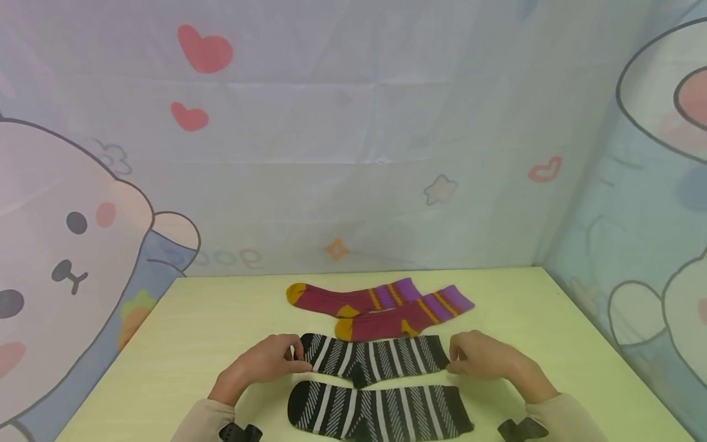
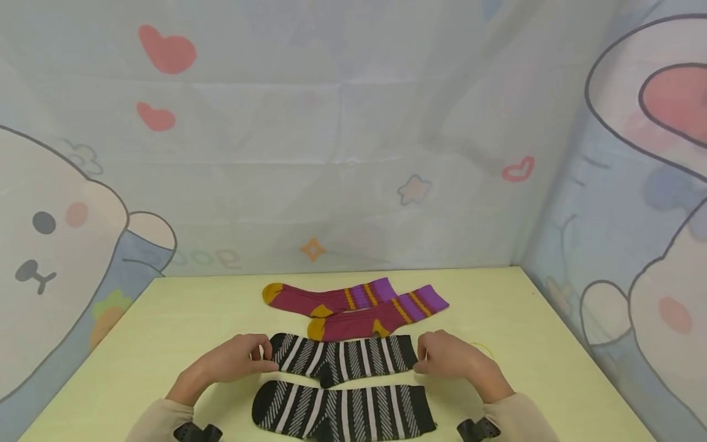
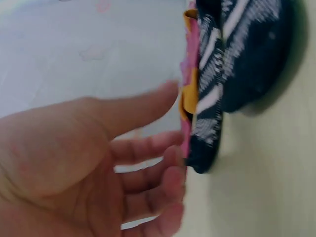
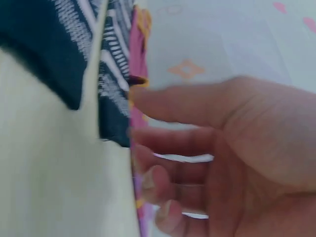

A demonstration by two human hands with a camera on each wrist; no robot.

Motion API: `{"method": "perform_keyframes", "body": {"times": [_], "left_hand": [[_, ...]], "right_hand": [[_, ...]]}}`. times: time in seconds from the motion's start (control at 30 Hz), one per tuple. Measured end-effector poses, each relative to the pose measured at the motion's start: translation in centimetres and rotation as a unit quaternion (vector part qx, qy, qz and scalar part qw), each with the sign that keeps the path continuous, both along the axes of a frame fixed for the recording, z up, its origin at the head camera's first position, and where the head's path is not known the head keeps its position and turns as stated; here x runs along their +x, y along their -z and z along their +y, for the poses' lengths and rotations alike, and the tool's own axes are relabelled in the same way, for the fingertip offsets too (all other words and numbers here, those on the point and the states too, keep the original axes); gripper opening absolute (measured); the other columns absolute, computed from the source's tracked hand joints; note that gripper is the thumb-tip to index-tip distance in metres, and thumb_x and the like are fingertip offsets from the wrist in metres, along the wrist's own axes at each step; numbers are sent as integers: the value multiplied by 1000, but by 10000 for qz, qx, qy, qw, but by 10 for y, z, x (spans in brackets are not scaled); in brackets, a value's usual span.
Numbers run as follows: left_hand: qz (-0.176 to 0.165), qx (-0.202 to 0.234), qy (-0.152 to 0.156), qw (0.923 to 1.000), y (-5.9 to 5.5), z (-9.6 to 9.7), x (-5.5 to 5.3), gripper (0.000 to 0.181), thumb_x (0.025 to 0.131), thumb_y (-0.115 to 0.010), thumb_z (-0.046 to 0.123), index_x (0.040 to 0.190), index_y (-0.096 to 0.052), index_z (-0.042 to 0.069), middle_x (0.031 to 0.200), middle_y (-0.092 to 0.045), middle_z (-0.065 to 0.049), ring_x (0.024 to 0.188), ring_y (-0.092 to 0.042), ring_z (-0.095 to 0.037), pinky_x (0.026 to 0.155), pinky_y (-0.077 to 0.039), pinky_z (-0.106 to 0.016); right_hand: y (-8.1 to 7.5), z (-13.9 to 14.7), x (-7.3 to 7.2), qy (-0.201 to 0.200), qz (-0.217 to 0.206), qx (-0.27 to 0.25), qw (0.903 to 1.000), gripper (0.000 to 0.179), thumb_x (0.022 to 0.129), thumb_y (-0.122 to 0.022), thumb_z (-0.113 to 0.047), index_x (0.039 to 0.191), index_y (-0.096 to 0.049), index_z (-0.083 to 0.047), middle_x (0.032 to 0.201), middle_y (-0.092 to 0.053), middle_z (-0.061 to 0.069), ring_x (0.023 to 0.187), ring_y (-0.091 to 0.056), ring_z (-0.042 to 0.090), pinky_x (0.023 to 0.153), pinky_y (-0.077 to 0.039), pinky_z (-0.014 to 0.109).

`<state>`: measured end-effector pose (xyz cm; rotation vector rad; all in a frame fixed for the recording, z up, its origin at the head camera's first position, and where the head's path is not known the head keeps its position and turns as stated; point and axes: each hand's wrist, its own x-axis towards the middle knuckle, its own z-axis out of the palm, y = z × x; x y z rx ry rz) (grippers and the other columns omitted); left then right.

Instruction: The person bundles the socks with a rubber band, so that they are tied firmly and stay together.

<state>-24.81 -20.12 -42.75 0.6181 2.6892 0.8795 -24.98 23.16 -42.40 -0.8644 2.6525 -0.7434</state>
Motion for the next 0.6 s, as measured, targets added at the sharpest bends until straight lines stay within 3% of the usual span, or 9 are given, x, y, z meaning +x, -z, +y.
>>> {"method": "perform_keyframes", "body": {"times": [0.13, 0.3, 0.43, 0.6], "left_hand": [[502, -104, -828, 9952, 9, 0, -6, 22, 92, -74, 26, 94, -61, 8, 72, -56, -1, 61, -48, -16, 56, -41, -32], [965, -376, -1667, 9806, 21, -1, -12, 24, 91, -74, 21, 103, -62, 4, 90, -60, -8, 75, -54, -21, 65, -47, -40], [1174, -433, -1878, 9742, 24, -1, -15, 27, 90, -74, 20, 104, -61, 1, 100, -60, -14, 84, -57, -26, 74, -49, -47], [1250, -245, -1861, 9742, 25, 2, -20, 29, 89, -75, 17, 106, -60, -1, 100, -64, -16, 89, -61, -30, 80, -50, -49]], "right_hand": [[11, -8, -8, 768, 557, -159, 9954, 17, 91, -71, -14, 93, -62, 0, 76, -56, 0, 63, -49, 10, 58, -45, 29], [21, -17, -14, 1810, 865, -239, 9794, 31, 90, -72, -14, 107, -63, 10, 96, -66, 18, 85, -64, 31, 73, -55, 43], [24, -20, -16, 2226, 772, -394, 9710, 39, 90, -72, -14, 115, -60, 13, 98, -68, 22, 89, -66, 35, 74, -56, 45], [25, -21, -18, 2442, 560, -539, 9666, 43, 88, -73, -15, 117, -57, 13, 92, -69, 17, 82, -66, 30, 71, -55, 44]]}}
